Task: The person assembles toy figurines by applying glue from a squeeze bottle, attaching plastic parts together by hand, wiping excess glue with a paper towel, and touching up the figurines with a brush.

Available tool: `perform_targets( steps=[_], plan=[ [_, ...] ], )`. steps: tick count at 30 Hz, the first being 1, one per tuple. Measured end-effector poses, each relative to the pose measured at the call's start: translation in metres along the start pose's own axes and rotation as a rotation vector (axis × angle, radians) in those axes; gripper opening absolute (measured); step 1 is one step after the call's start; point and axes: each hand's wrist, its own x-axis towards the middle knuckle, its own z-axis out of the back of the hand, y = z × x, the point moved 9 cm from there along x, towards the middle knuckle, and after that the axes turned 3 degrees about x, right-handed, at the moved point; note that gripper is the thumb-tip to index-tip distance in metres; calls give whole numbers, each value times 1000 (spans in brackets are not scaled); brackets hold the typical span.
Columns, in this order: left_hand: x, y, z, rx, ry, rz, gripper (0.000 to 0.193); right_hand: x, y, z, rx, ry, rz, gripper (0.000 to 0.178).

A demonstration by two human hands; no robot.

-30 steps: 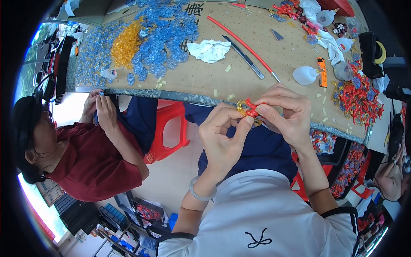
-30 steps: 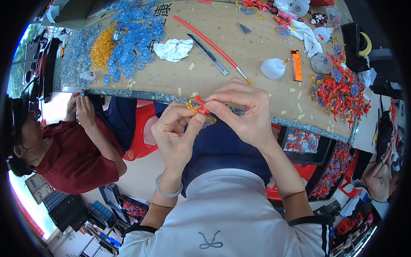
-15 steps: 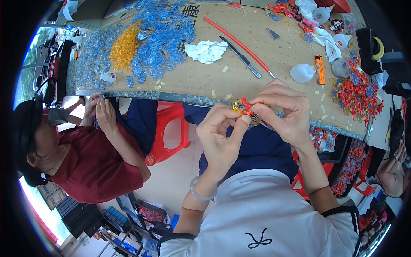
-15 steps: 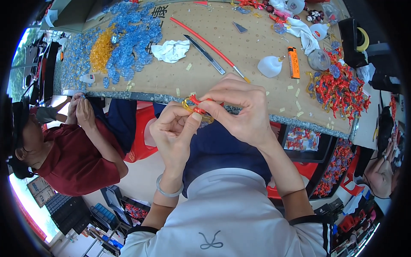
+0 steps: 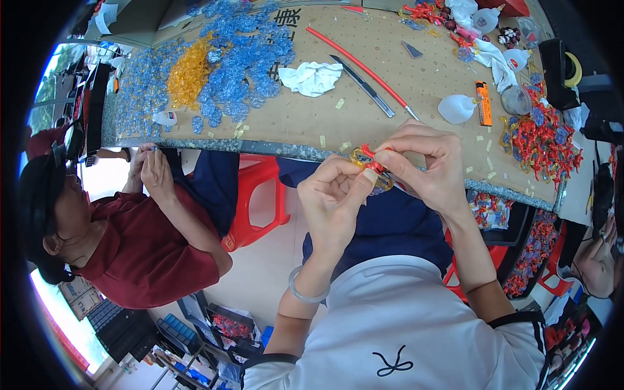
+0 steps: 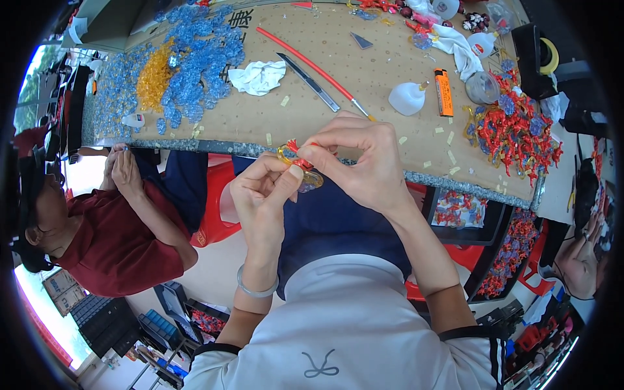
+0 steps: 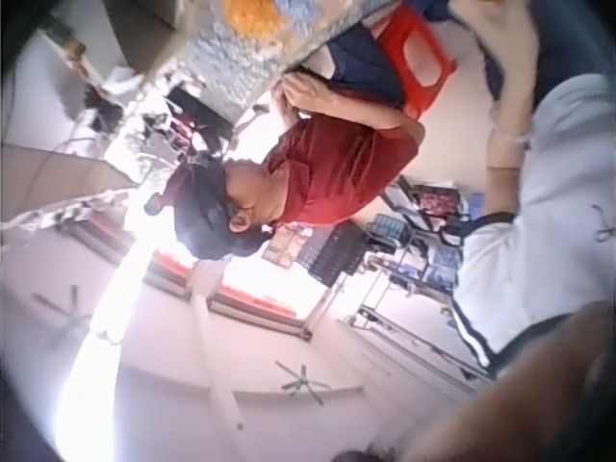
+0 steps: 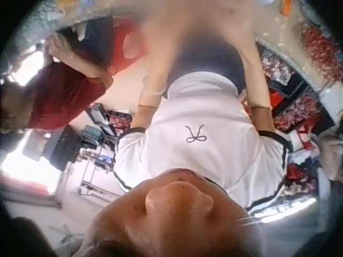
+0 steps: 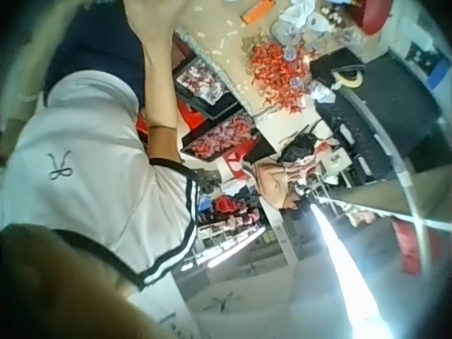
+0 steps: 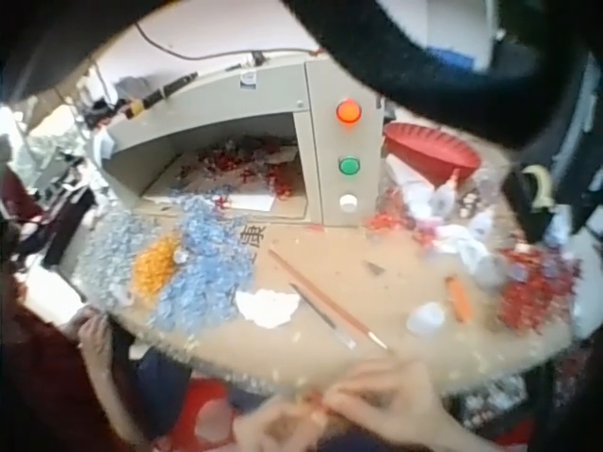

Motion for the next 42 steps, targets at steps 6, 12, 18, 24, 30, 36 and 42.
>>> perform_targets(
  steps=[6,12,18,24,30,36,42],
  plan=[
    [0,-3,1,18,-6,-14,3,-1,-7,-1,87,13,-50,8],
    [1,-5,-1,72,-2,-33,4,-1,-9,0,108,13,-60,8],
    [7,4,5,21,68,104,4,-6,-13,4,73,-5,-208,9],
    [7,35,7,-284,164,383,11,0,9,14,-38,12,-113,16],
    [-3,49,-13,-677,310,615,28,7,23,-2,-63,133,82,20],
    [-4,50,-15,-454,390,538,44,10,10,-6,-75,238,-21,12],
    [7,19,4,152,99,53,42,3,-19,6,-30,166,-237,13]
  ],
)
